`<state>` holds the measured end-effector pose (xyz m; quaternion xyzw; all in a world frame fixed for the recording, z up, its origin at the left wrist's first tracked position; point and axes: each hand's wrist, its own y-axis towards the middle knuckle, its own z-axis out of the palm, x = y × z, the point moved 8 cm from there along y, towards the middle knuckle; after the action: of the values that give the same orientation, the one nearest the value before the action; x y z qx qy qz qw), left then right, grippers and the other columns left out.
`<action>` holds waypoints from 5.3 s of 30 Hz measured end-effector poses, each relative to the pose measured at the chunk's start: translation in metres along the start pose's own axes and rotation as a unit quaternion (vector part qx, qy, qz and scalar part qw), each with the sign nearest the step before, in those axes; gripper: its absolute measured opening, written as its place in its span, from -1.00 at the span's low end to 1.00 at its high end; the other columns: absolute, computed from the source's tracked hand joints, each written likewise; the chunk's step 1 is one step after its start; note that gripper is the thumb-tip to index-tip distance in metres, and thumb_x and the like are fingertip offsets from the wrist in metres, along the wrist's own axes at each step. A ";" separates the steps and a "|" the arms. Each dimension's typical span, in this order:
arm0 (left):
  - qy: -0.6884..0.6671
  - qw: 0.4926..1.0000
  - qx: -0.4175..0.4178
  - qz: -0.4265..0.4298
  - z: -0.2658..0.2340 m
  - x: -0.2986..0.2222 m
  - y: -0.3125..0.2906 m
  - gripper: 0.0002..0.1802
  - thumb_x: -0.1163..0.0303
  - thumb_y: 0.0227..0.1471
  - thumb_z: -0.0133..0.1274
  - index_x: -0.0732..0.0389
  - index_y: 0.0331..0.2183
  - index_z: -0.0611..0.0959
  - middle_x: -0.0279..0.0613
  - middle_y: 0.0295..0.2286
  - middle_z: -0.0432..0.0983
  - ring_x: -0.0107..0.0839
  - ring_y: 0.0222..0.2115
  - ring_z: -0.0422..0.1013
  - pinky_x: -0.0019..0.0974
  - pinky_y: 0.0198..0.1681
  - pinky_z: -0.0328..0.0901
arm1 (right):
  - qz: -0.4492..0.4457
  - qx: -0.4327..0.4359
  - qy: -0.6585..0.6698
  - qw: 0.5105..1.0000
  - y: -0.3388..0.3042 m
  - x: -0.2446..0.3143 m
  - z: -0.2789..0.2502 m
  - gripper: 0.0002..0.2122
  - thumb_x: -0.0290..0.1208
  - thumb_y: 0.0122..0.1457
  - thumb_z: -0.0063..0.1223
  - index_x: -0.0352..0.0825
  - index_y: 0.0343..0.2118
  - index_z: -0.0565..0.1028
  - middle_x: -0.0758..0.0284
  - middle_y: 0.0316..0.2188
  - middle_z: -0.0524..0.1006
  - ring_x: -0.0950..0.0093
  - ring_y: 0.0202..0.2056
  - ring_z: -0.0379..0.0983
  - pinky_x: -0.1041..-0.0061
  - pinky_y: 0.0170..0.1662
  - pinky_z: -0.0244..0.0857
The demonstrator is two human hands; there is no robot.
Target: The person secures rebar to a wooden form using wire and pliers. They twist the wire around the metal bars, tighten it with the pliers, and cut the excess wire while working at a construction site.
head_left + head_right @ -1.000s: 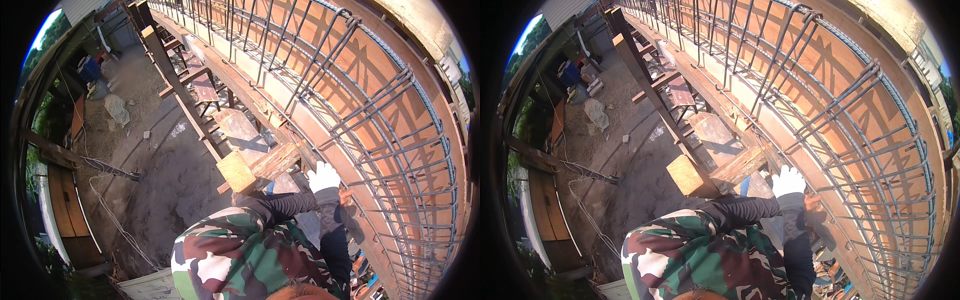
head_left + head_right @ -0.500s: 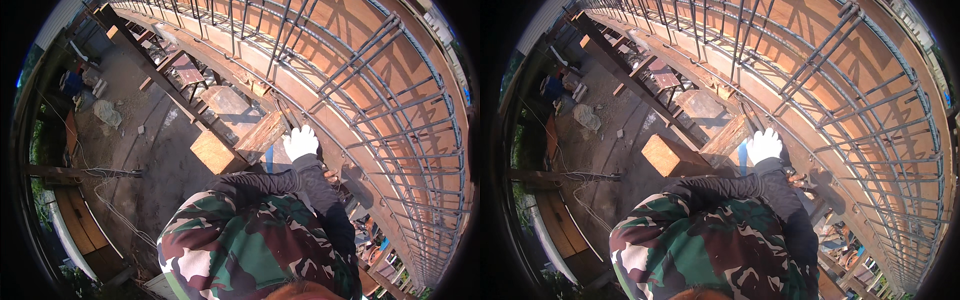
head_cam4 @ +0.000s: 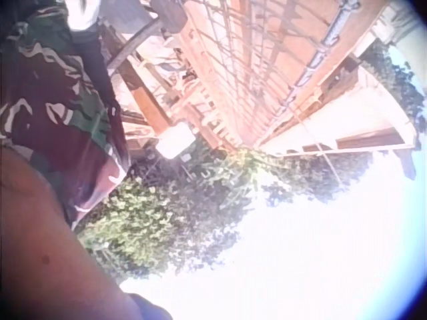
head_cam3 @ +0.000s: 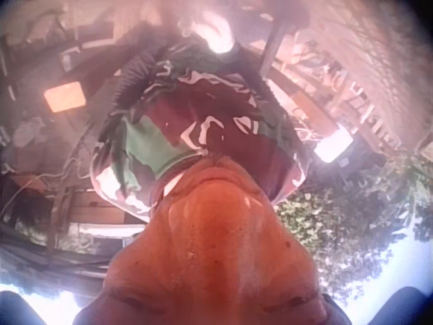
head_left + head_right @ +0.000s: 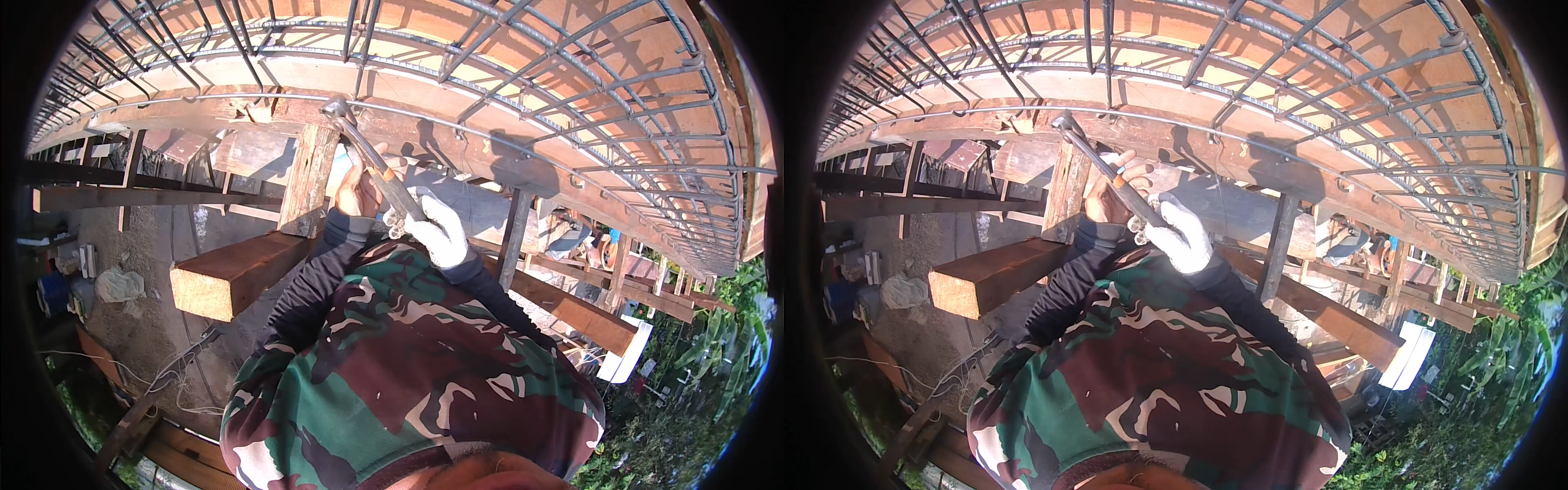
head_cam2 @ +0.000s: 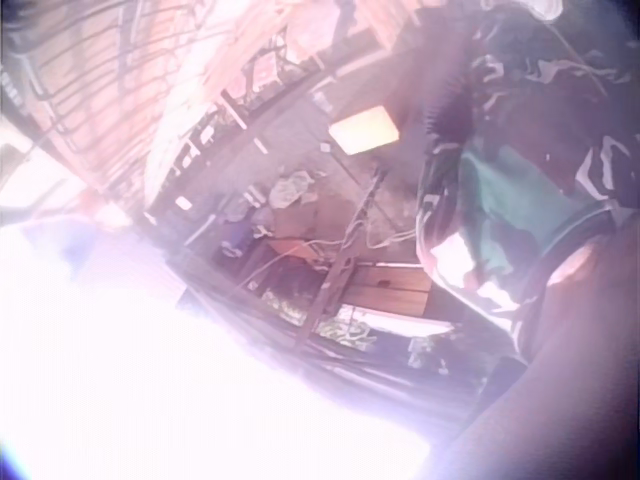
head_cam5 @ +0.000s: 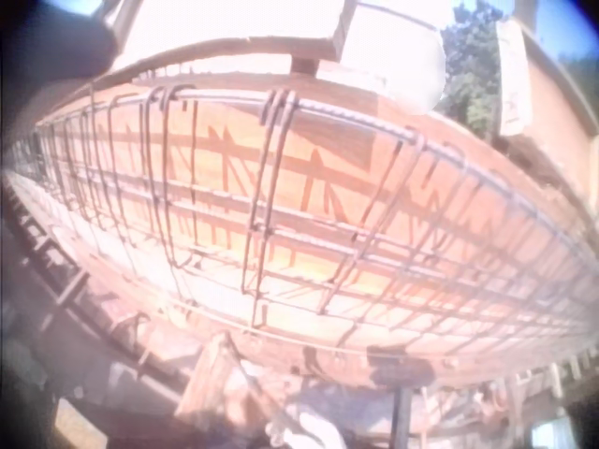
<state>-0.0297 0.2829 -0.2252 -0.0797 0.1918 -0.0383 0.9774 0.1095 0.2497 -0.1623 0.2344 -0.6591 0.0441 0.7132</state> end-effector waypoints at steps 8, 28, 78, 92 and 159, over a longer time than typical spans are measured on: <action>0.408 0.899 0.134 0.085 0.101 0.026 0.018 -0.69 0.31 0.22 -0.11 0.30 -0.08 0.36 -0.13 -0.23 0.47 -0.34 -0.13 0.39 -0.27 -0.02 0.23 | 0.105 -0.030 -0.266 0.958 -0.009 0.005 -0.047 -0.82 -0.52 -0.07 0.19 -0.40 -0.40 0.44 0.20 -0.52 0.45 0.27 -0.51 0.43 0.39 -0.42 0.29; 0.124 0.977 -0.077 -0.157 0.024 0.168 0.081 -0.70 0.24 0.25 -0.21 0.29 -0.29 0.46 -0.04 -0.58 0.48 -0.13 -0.58 0.51 -0.11 -0.50 0.46 | 0.015 -0.061 -0.825 0.561 0.015 0.072 -0.149 -0.68 -0.47 -0.08 0.11 -0.29 -0.18 0.50 0.17 -0.04 0.36 0.16 0.00 0.29 0.05 0.19 0.02; -0.075 0.961 -0.037 -0.263 0.098 0.145 0.078 -0.65 0.28 0.25 -0.35 0.37 -0.26 0.42 0.19 -0.30 0.52 0.11 -0.20 0.48 0.08 -0.08 0.41 | 0.146 0.116 -0.867 0.462 0.052 0.067 -0.100 -0.82 -0.40 0.06 0.01 -0.28 -0.26 0.49 0.24 -0.33 0.43 0.28 -0.30 0.44 0.28 -0.27 0.35; 0.784 0.495 0.120 0.356 0.130 0.107 0.063 -0.20 0.33 -0.14 0.18 0.25 0.14 0.25 0.13 0.08 0.20 0.00 0.19 0.03 0.06 0.22 -0.04 | 0.026 0.076 -0.704 0.706 0.056 0.039 -0.159 -0.61 -0.30 0.02 0.14 -0.31 -0.08 0.40 0.10 -0.24 0.52 0.11 -0.24 0.48 0.24 -0.22 0.38; 0.888 0.296 0.345 0.073 0.134 0.177 0.128 -0.80 0.38 -0.26 0.09 0.16 -0.46 0.71 0.01 -0.46 0.59 -0.09 -0.37 0.54 -0.12 -0.29 0.39 | 0.181 -0.056 -0.762 0.619 0.037 0.006 -0.180 -0.67 -0.31 -0.09 0.18 -0.21 -0.21 0.41 0.23 -0.32 0.49 0.23 -0.29 0.50 0.24 -0.26 0.40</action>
<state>0.1911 0.4092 -0.1897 0.3612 0.9172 -0.0768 0.1498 0.2619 0.3521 -0.1505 0.0194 -0.9965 -0.0592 -0.0553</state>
